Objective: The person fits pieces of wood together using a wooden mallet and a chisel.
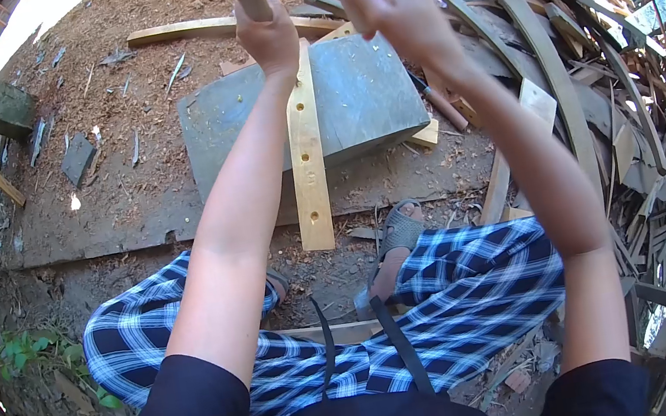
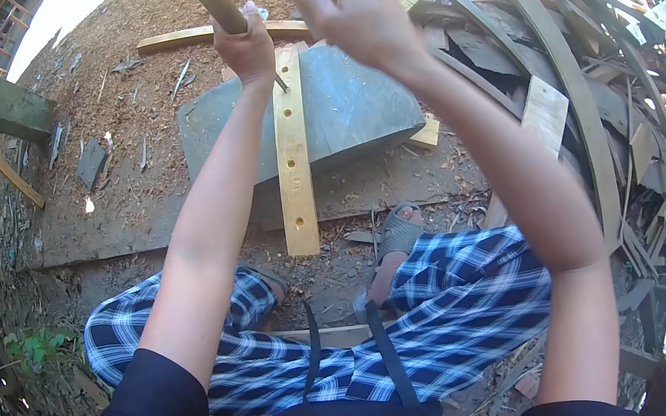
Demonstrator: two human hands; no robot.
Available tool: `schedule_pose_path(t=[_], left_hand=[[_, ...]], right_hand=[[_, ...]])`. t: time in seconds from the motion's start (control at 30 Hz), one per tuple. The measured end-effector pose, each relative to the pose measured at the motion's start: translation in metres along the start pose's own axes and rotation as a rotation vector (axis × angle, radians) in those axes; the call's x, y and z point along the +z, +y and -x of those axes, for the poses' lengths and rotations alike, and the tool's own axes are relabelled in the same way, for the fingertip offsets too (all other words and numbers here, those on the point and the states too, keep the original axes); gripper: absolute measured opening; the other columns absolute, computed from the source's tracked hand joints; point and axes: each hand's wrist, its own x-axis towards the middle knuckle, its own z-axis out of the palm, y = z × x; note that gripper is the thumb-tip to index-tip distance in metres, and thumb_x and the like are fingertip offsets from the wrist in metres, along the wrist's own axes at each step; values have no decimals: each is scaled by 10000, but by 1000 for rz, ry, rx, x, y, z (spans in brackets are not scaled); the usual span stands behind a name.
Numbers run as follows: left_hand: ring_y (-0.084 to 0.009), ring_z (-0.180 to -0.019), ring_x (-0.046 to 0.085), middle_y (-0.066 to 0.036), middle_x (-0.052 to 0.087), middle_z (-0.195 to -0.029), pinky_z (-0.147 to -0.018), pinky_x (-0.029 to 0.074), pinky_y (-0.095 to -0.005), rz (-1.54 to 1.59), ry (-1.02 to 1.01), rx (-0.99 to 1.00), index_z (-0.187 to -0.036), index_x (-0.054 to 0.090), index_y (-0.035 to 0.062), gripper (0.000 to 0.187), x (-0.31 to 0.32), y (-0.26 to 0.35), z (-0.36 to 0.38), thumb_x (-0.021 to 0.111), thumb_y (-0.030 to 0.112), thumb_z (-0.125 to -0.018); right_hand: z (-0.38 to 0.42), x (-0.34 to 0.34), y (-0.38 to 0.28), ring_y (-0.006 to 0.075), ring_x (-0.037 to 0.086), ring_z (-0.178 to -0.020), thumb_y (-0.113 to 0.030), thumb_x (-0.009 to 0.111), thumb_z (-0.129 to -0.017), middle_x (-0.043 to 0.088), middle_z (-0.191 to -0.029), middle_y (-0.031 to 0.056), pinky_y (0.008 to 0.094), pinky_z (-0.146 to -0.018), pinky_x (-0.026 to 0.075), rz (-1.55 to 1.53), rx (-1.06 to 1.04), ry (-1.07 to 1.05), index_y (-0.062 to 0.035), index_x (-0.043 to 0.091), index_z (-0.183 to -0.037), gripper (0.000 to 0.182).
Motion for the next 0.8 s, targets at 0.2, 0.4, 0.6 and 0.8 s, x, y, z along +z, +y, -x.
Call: schedule_pose_path(t=[0.2, 0.4, 0.6, 0.8], left_hand=[[-175, -682, 585, -68, 601, -781, -677, 479, -347, 16, 168, -204, -945, 546, -17, 180, -11, -13, -18, 664, 114, -908], [-302, -824, 669, -174, 656, -901, -790, 516, -414, -20, 409, -289, -1043, 568, -61, 225, -18, -35, -21, 644, 96, -901], [-266, -656, 664, -172, 653, -847, -489, 528, -340, 85, 817, -1060, -1172, 523, -42, 334, -73, -30, -4, 565, 222, -972], [-186, -469, 539, -96, 574, -685, -354, 376, -279, 237, 916, -1110, -1070, 527, -29, 302, -100, -45, -7, 578, 250, -965]], right_hand=[[63, 113, 39, 240, 672, -796, -278, 556, -973, 581, -1206, 243, 327, -553, 568, -600, 554, -17, -28, 230, -1510, 676], [85, 141, 39, 266, 683, -767, -303, 538, -973, 541, -1283, 245, 325, -618, 586, -582, 718, -30, -25, 193, -1520, 704], [81, 141, 40, 269, 698, -770, -317, 512, -984, 515, -1323, 258, 340, -664, 605, -533, 654, -23, -30, 190, -1521, 689], [83, 142, 47, 253, 691, -875, -310, 488, -1008, 503, -1326, 237, 321, -650, 616, -576, 623, -58, -26, 195, -1513, 649]])
